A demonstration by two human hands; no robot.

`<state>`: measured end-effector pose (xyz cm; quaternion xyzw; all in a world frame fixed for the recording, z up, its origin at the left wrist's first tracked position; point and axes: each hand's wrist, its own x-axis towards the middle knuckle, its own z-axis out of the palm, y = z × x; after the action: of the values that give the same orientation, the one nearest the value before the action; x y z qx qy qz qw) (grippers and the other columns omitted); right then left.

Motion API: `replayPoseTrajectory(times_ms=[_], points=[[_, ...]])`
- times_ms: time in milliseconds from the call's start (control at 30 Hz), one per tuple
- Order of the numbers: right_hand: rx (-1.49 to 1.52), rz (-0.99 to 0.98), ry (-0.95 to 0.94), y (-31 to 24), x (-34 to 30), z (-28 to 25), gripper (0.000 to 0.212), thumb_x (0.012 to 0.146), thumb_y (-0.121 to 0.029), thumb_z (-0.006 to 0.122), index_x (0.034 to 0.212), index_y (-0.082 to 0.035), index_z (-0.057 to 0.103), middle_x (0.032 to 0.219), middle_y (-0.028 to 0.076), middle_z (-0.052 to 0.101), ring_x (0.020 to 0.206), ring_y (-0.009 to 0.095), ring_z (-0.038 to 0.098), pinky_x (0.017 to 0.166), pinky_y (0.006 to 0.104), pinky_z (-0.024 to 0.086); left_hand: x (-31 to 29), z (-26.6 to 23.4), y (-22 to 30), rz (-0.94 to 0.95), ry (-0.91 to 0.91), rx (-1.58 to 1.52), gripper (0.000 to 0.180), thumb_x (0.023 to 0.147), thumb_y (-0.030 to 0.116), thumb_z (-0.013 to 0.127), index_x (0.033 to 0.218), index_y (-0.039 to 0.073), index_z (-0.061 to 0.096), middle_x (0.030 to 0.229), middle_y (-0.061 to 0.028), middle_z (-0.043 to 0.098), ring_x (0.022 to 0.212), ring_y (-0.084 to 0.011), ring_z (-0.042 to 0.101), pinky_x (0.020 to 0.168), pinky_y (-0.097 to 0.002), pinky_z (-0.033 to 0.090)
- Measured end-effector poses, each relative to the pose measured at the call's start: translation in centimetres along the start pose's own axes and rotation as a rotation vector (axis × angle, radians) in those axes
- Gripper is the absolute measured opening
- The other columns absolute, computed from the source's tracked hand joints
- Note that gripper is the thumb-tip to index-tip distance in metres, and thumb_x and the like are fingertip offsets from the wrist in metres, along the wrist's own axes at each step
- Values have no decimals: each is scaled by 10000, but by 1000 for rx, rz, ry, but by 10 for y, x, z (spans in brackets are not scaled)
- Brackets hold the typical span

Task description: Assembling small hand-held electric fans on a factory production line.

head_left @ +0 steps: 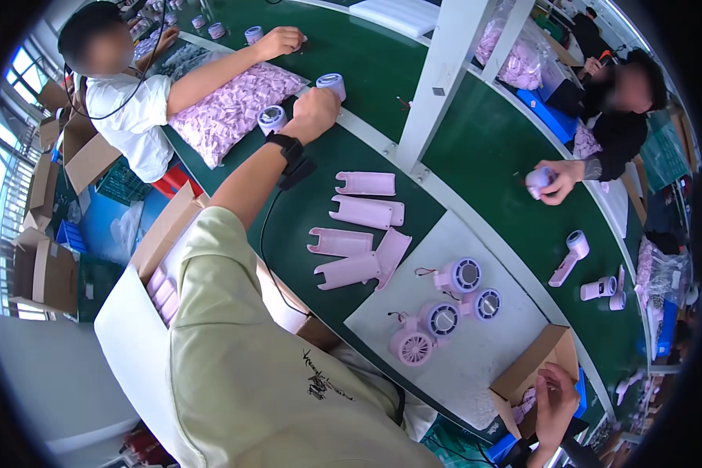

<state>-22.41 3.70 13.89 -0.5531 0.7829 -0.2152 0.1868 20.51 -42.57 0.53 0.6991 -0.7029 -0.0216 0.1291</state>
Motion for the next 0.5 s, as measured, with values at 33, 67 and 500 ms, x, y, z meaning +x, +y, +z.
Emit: replayPoseTrajectory(times_ms=[33, 67, 500], points=[[5, -4, -13, -4, 2, 3, 216, 854, -31, 635, 1060, 32, 613, 889, 130, 684, 789, 185, 659, 726, 285, 515, -12, -5, -5, -9, -5, 10, 283, 872, 251, 582, 930, -2, 695, 957, -204, 694, 912, -337, 687, 778, -393, 562], [14, -10, -19, -8, 6, 5, 217, 854, -32, 635, 1061, 31, 614, 889, 129, 684, 790, 183, 658, 724, 284, 512, -24, -11, -10, -1, 15, 65, 260, 868, 229, 586, 925, 1, 698, 942, -198, 697, 890, -330, 693, 759, -386, 567], [-4, -93, -14, -22, -12, 9, 239, 835, -73, 676, 1055, 10, 635, 883, 132, 692, 784, 216, 667, 735, 314, 505, -51, -10, -53, -2, 64, 245, 171, 850, 150, 607, 920, 37, 715, 928, -184, 704, 867, -297, 708, 713, -363, 578]])
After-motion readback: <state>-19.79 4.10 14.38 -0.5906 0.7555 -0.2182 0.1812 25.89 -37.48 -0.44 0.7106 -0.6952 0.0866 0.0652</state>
